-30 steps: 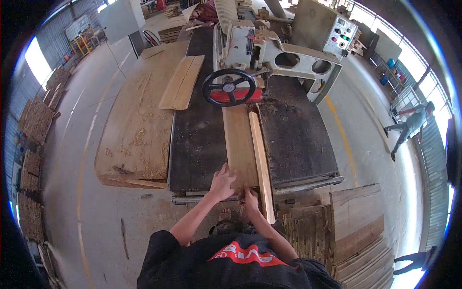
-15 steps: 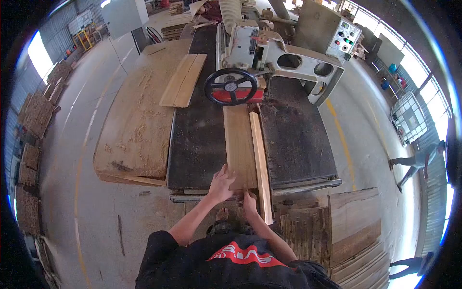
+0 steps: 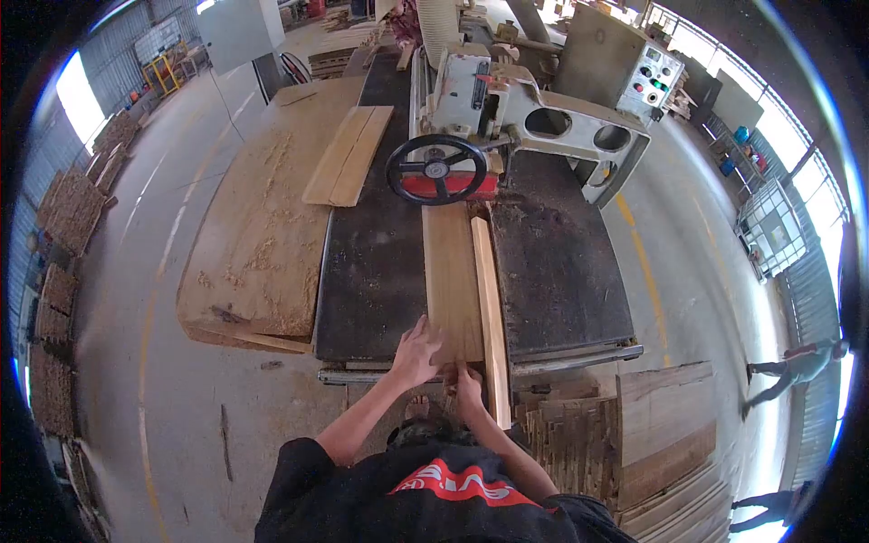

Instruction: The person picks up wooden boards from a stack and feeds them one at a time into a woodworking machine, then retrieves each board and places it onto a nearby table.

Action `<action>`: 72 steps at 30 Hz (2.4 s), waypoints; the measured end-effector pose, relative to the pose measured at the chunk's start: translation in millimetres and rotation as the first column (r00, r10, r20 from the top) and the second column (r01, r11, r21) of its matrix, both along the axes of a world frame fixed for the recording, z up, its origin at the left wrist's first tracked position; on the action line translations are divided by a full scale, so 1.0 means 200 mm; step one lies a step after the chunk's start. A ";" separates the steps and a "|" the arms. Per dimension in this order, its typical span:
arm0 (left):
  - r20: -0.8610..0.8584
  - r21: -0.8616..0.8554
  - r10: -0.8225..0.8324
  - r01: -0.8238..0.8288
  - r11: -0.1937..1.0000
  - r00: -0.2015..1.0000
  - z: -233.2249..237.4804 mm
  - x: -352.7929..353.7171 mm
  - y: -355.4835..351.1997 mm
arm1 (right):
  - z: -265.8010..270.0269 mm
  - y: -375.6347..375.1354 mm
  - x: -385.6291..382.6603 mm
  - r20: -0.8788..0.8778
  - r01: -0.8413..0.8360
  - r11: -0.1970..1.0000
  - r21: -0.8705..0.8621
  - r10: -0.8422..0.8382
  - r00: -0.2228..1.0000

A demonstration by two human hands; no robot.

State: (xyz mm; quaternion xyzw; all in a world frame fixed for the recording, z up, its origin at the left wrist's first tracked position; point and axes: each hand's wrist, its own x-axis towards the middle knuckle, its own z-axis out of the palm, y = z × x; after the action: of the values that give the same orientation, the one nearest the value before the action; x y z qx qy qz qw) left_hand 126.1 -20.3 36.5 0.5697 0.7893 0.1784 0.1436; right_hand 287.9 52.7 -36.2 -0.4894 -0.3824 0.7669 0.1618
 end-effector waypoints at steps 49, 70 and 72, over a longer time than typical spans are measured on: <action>-0.040 0.211 -0.097 0.103 0.972 0.994 -0.04 0.07 -0.18 | -0.05 -0.10 0.20 0.068 -0.034 0.989 -0.143 0.044 0.997; 0.214 0.555 0.479 -0.509 0.657 0.851 -0.17 -0.09 0.21 | 0.61 -0.01 0.34 0.243 -0.272 0.144 0.951 0.194 0.950; 0.200 0.565 0.485 -0.504 0.653 0.852 -0.18 -0.09 0.22 | 0.56 0.02 0.35 0.255 -0.279 0.152 0.948 0.159 0.954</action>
State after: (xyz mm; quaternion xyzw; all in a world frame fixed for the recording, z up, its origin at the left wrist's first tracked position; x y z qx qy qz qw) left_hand 108.7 23.0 -0.2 0.3456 0.8139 0.4592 -0.0853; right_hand 358.1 57.1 76.6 -0.2487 -0.8549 0.3383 0.3046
